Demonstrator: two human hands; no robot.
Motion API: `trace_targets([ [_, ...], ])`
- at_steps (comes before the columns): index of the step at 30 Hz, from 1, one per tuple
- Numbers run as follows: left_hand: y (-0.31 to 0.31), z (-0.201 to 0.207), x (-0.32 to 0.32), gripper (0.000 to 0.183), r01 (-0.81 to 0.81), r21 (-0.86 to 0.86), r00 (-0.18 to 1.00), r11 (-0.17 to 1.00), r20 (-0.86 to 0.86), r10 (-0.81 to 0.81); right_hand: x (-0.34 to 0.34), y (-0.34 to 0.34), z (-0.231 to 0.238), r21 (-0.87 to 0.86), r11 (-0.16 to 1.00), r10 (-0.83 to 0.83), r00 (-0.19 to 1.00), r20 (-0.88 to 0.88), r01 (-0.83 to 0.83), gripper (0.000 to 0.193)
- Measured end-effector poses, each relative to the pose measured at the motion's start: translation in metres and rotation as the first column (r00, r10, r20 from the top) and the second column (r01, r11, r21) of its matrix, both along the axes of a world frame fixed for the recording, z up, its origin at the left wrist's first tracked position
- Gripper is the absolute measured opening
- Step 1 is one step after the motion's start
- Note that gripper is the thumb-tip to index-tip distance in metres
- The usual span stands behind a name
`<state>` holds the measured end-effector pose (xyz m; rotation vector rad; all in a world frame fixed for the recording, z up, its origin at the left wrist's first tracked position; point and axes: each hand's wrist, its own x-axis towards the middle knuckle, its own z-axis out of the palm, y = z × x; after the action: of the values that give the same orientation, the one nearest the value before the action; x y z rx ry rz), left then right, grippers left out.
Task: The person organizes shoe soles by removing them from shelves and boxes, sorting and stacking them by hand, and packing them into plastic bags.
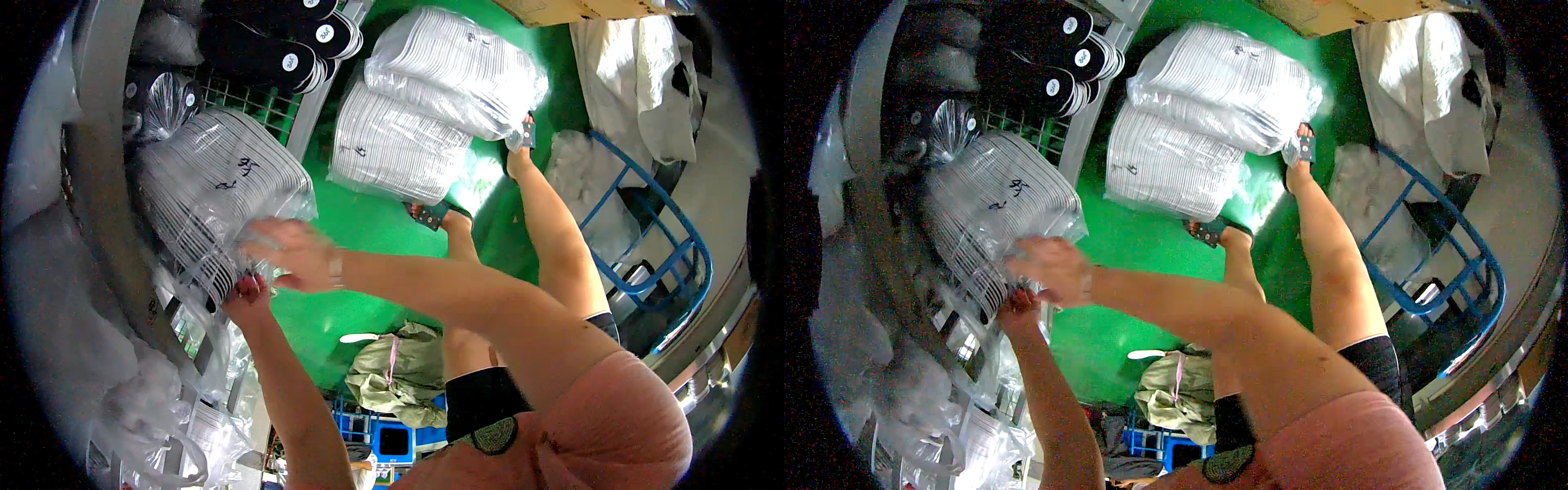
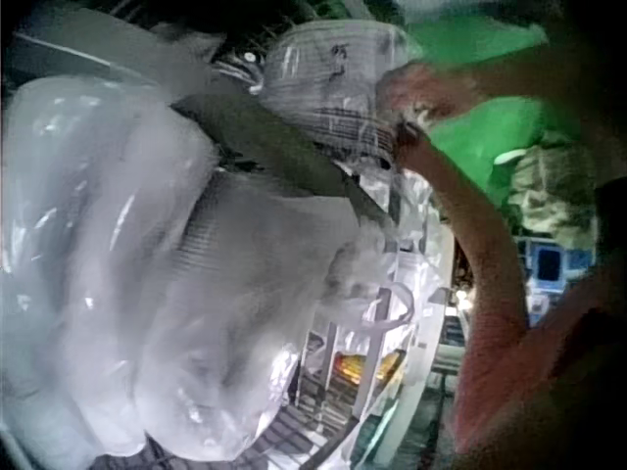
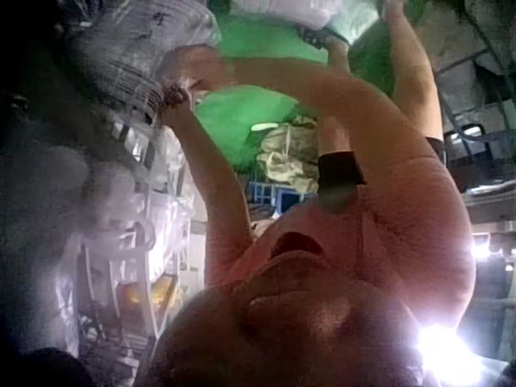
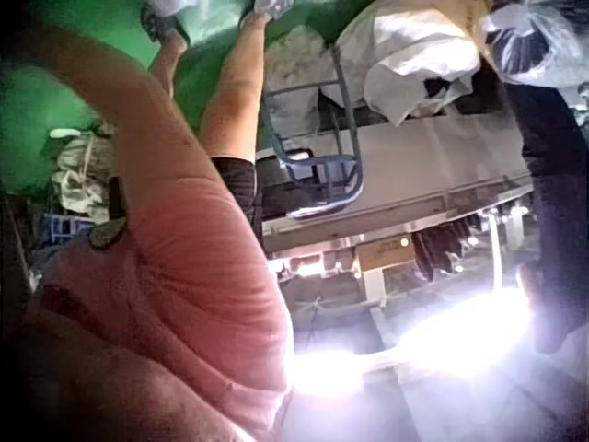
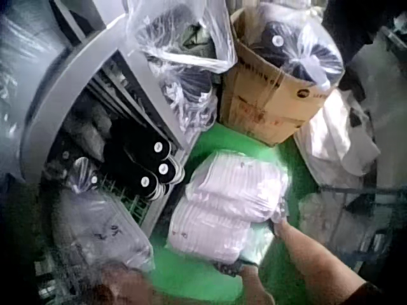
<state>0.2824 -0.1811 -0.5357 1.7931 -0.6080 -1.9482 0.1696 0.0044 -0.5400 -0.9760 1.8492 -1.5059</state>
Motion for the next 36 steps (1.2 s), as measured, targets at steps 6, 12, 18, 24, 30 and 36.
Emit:
trace_targets([
  [6,0.105,0.028,-0.004,0.054,-0.195,-0.199,0.914,0.960,0.317,0.252,-0.007,0.210,-0.135,0.519,0.460,-0.813,0.576,-0.080,0.720,0.049],
  [12,0.240,-0.038,0.013,0.061,-0.180,0.344,0.864,0.922,0.503,-0.019,-0.113,0.332,-0.217,0.821,-0.059,-0.980,0.123,-0.156,0.568,0.086],
  [18,0.261,-0.180,-0.027,0.081,0.173,0.419,0.827,0.891,0.429,-0.363,-0.163,0.314,-0.242,0.874,-0.083,-0.969,-0.245,0.041,0.478,0.096],
  [24,0.256,-0.252,-0.069,0.099,0.245,0.344,0.892,0.906,0.287,-0.350,-0.161,0.360,-0.255,0.751,0.370,-0.821,-0.186,0.540,0.547,0.051],
  [30,0.303,-0.184,-0.086,0.084,0.527,0.187,0.775,0.829,0.294,-0.559,-0.137,0.351,-0.102,0.518,0.585,-0.658,-0.008,0.753,0.624,0.016],
  [36,0.306,-0.112,-0.107,0.077,0.133,0.629,0.982,0.766,-0.187,-0.016,-0.068,0.366,-0.010,0.266,0.750,-0.462,0.192,0.866,0.606,0.010],
])
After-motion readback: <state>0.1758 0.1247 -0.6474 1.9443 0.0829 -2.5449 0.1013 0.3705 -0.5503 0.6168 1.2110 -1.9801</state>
